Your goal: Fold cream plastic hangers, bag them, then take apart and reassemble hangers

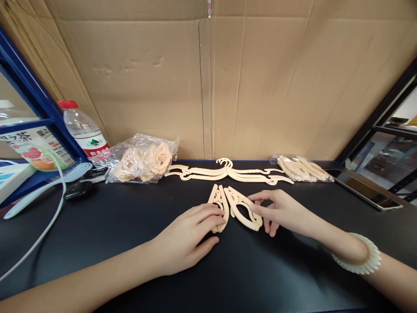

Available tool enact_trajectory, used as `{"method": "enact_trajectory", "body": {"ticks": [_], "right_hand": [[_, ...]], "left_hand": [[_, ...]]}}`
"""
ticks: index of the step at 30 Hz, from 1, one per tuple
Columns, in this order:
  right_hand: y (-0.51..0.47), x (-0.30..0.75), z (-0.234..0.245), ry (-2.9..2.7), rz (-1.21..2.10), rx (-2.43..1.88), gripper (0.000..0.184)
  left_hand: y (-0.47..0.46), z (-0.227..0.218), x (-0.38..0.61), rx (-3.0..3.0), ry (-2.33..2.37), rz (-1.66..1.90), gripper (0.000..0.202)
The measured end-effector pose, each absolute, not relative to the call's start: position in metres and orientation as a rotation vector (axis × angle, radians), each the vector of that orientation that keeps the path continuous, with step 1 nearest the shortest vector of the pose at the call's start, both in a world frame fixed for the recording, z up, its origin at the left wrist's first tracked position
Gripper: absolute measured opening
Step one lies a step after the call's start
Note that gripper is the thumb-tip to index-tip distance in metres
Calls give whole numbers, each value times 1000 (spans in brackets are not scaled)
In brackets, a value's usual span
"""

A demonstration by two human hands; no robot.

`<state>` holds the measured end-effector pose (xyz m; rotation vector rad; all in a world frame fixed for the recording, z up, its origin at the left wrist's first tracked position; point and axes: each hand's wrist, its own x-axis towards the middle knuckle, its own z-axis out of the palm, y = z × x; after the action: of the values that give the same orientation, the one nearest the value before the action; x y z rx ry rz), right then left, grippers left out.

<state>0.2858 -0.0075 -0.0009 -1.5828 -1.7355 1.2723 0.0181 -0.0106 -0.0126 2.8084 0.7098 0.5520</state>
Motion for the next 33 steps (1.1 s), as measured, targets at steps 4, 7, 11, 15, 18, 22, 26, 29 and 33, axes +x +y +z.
{"method": "enact_trajectory", "body": {"ticks": [4, 7, 11, 15, 18, 22, 26, 29, 33], "right_hand": [[-15, 289, 1, -2182, 833, -1553, 28], [-20, 288, 3, -2355, 600, -1453, 28], [-25, 288, 11, -2527, 540, -1292, 54], [-28, 290, 15, -2694, 491, -1065, 58], [-28, 288, 13, -2717, 471, -1018, 41], [-27, 282, 4, -2660, 424, -1031, 34], [-24, 279, -2, -2613, 281, -1043, 42], [-21, 281, -3, -2601, 136, -1040, 55], [-20, 281, -8, -2624, 90, -1017, 65]], "left_hand": [[-11, -12, 18, 2837, 714, 547, 33], [-11, -13, 18, 2855, 732, 547, 32], [-12, -14, 19, 2873, 733, 555, 34], [-13, -13, 19, 2877, 725, 573, 35], [-12, -13, 18, 2896, 727, 575, 36], [-12, -13, 18, 2911, 737, 586, 36], [-12, -14, 18, 2907, 749, 578, 35], [-13, -14, 19, 2920, 743, 569, 34], [-14, -13, 19, 2924, 740, 583, 34]]}}
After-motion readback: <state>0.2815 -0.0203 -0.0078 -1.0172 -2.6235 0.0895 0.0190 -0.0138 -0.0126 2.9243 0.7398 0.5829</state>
